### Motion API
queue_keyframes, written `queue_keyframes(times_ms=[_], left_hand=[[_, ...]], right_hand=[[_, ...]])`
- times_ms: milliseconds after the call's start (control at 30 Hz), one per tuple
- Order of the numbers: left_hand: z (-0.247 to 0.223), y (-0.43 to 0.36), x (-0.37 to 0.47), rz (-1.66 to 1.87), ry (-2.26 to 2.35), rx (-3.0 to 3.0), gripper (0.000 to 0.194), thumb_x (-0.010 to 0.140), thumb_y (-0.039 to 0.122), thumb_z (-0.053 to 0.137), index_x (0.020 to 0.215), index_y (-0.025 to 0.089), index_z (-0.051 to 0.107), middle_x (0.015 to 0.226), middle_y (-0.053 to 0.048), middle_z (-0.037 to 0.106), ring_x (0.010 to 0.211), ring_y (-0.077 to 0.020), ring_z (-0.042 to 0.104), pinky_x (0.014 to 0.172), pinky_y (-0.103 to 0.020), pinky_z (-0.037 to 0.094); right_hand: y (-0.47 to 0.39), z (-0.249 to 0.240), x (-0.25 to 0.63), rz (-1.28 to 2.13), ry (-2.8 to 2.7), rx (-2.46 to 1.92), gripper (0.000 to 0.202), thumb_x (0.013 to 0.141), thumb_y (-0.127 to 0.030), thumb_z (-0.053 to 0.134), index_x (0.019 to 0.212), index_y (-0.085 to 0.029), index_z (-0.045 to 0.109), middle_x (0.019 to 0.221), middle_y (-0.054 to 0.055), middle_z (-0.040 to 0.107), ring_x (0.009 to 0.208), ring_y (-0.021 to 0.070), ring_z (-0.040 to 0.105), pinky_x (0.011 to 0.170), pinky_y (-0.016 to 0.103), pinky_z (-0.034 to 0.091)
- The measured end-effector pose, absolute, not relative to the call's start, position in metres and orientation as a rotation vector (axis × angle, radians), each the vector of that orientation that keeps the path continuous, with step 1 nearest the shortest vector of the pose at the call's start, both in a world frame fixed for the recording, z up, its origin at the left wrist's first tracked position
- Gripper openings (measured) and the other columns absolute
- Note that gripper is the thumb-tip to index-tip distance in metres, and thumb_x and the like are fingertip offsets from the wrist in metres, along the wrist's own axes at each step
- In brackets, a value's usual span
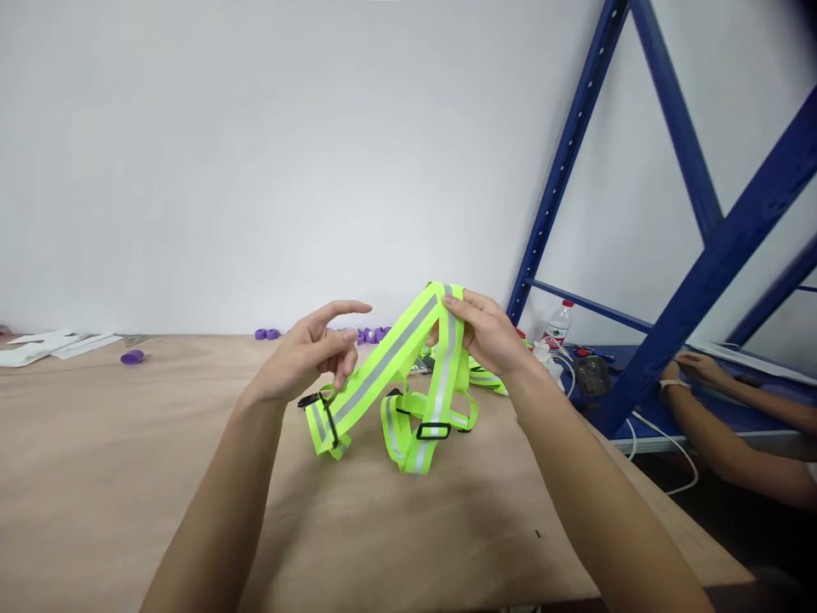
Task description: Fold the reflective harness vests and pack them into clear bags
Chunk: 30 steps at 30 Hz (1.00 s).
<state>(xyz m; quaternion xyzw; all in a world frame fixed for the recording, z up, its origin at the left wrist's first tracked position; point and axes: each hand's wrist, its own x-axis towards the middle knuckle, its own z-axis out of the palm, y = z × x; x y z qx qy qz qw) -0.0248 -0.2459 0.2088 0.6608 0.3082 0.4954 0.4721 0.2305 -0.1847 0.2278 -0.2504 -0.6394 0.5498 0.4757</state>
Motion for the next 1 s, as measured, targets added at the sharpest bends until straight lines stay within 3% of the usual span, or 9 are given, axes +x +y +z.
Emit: queue_keyframes(times_ms=[100,200,400,500,600,700,800,900,1000], left_hand=[[0.220,-0.250,-0.019,1.355,0.903,1.626,0.042,0.089,0.053,0.066,0.110,0.017,0.066,0.085,-0.007,0.073,0.076,-0.0183,0.069,0.069,-0.030,0.057],[0.236,-0.248,-0.006,1.279,0.974,1.678,0.052,0.086,0.064,0.062,0.096,0.014,0.072,0.101,-0.014,0.073,0.092,-0.0238,0.069,0.081,-0.036,0.056],[0.268,-0.242,-0.001,1.146,0.986,1.746,0.043,0.080,0.059,0.071,0.077,0.016,0.069,0.081,-0.007,0.068,0.071,-0.0158,0.062,0.067,-0.028,0.051],[0.282,-0.241,-0.001,1.051,1.060,1.846,0.044,0.081,0.057,0.070,0.066,0.016,0.066,0.068,-0.005,0.062,0.061,-0.0139,0.056,0.061,-0.029,0.048],[0.295,-0.241,0.010,1.100,1.191,1.954,0.051,0.081,0.054,0.071,0.050,0.019,0.051,0.050,0.001,0.043,0.045,-0.0096,0.038,0.047,-0.026,0.033],[0.309,-0.238,0.028,1.260,1.322,2.056,0.061,0.084,0.049,0.069,0.044,0.023,0.031,0.045,0.006,0.023,0.041,-0.0056,0.019,0.046,-0.026,0.018],[0.326,-0.234,0.037,1.405,1.354,2.154,0.065,0.087,0.047,0.067,0.047,0.024,0.022,0.045,0.007,0.016,0.042,-0.0045,0.016,0.048,-0.025,0.017],[0.343,-0.235,0.036,1.420,1.145,2.283,0.063,0.091,0.056,0.059,0.048,0.023,0.027,0.044,0.007,0.019,0.043,-0.0048,0.020,0.051,-0.025,0.020],[0.350,-0.242,0.035,1.391,0.973,2.307,0.065,0.095,0.067,0.044,0.049,0.021,0.039,0.046,0.003,0.029,0.046,-0.0085,0.034,0.053,-0.027,0.025]], right_hand=[[-0.191,0.243,0.217,1.191,-1.686,-0.664,0.040,0.072,-0.055,0.078,0.078,-0.018,0.064,0.062,-0.001,0.061,0.058,0.0158,0.061,0.055,0.028,0.049],[-0.204,0.249,0.201,0.953,-1.907,-0.664,0.041,0.082,-0.055,0.067,0.068,-0.019,0.056,0.065,-0.002,0.055,0.061,0.0130,0.052,0.059,0.027,0.042],[-0.234,0.251,0.186,0.397,-2.173,-0.738,0.033,0.098,-0.041,0.041,0.071,-0.023,0.036,0.069,-0.003,0.042,0.066,0.0145,0.041,0.062,0.028,0.033],[-0.241,0.251,0.184,0.128,-2.293,-0.895,0.030,0.100,-0.036,0.037,0.073,-0.024,0.034,0.074,0.000,0.048,0.068,0.0171,0.044,0.062,0.030,0.032],[-0.244,0.252,0.180,-0.033,-2.338,-1.051,0.028,0.102,-0.038,0.036,0.078,-0.023,0.041,0.083,0.007,0.057,0.071,0.0211,0.051,0.062,0.032,0.033],[-0.251,0.260,0.181,-0.083,-2.266,-1.093,0.026,0.102,-0.040,0.039,0.087,-0.021,0.049,0.089,0.011,0.062,0.075,0.0236,0.056,0.063,0.033,0.036],[-0.266,0.276,0.194,0.024,-2.285,-0.961,0.028,0.096,-0.046,0.054,0.086,-0.020,0.057,0.084,0.008,0.065,0.075,0.0232,0.060,0.065,0.033,0.041],[-0.279,0.296,0.215,0.318,-2.240,-0.759,0.037,0.091,-0.054,0.062,0.076,-0.020,0.064,0.074,0.005,0.066,0.073,0.0207,0.062,0.067,0.033,0.046],[-0.278,0.306,0.227,0.439,-1.890,-0.612,0.042,0.087,-0.061,0.063,0.080,-0.020,0.068,0.081,0.005,0.068,0.081,0.0193,0.065,0.073,0.032,0.051]])
